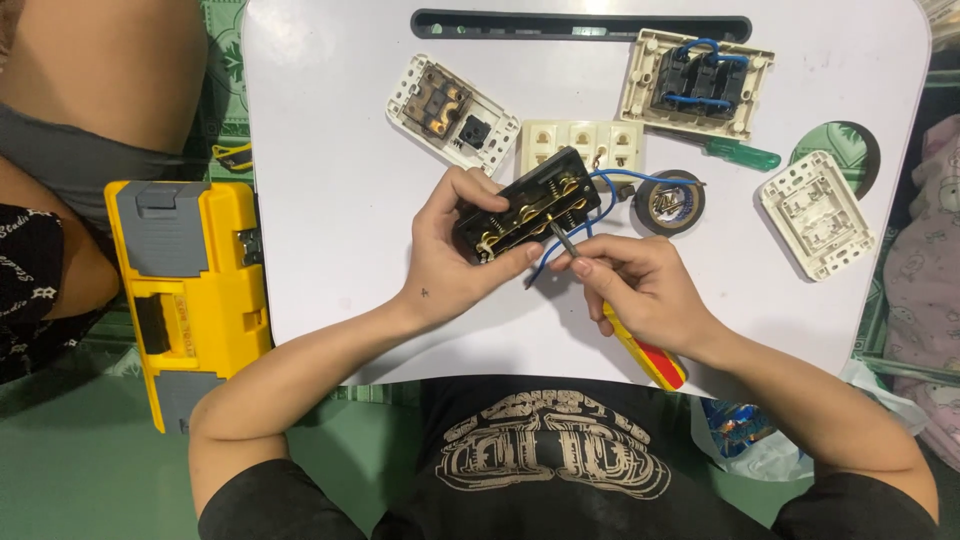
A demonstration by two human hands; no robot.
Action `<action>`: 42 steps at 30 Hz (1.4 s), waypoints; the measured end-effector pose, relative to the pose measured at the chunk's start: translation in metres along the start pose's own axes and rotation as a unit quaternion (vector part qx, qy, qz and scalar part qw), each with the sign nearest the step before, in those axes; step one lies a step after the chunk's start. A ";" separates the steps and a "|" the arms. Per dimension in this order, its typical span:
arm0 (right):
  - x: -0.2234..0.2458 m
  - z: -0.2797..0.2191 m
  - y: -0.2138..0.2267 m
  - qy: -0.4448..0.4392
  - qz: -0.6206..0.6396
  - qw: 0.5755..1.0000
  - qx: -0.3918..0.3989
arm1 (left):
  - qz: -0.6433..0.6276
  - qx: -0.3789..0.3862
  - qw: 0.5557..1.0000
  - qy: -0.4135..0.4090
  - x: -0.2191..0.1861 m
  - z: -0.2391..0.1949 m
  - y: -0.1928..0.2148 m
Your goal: The person is repairing an electrical component, likely a switch or socket, by using a screwdriver to tighten screws and connect wires. They handle the component and wires with both hands, occasionally adjusting the position of the component on the table.
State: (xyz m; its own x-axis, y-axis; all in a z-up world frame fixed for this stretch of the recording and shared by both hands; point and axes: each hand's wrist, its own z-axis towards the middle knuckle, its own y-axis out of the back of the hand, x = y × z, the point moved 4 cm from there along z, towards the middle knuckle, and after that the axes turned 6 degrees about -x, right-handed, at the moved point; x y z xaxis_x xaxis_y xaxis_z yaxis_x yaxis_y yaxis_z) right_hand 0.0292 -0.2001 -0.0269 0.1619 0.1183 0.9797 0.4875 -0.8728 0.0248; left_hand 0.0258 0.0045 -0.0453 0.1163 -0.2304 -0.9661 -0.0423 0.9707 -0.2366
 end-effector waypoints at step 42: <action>0.028 0.000 0.022 0.122 -0.358 0.925 -0.037 | 0.079 0.065 0.995 0.014 -0.006 -0.001 -0.019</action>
State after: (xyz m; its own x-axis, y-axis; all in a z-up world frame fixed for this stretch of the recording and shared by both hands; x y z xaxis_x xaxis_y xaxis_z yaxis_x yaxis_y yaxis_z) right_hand 0.0447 -0.2160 0.0010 -0.3820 0.5760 0.7227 0.3328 -0.6438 0.6890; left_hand 0.0251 -0.0128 -0.0346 0.0904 -0.0750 -0.9931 0.0721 0.9950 -0.0686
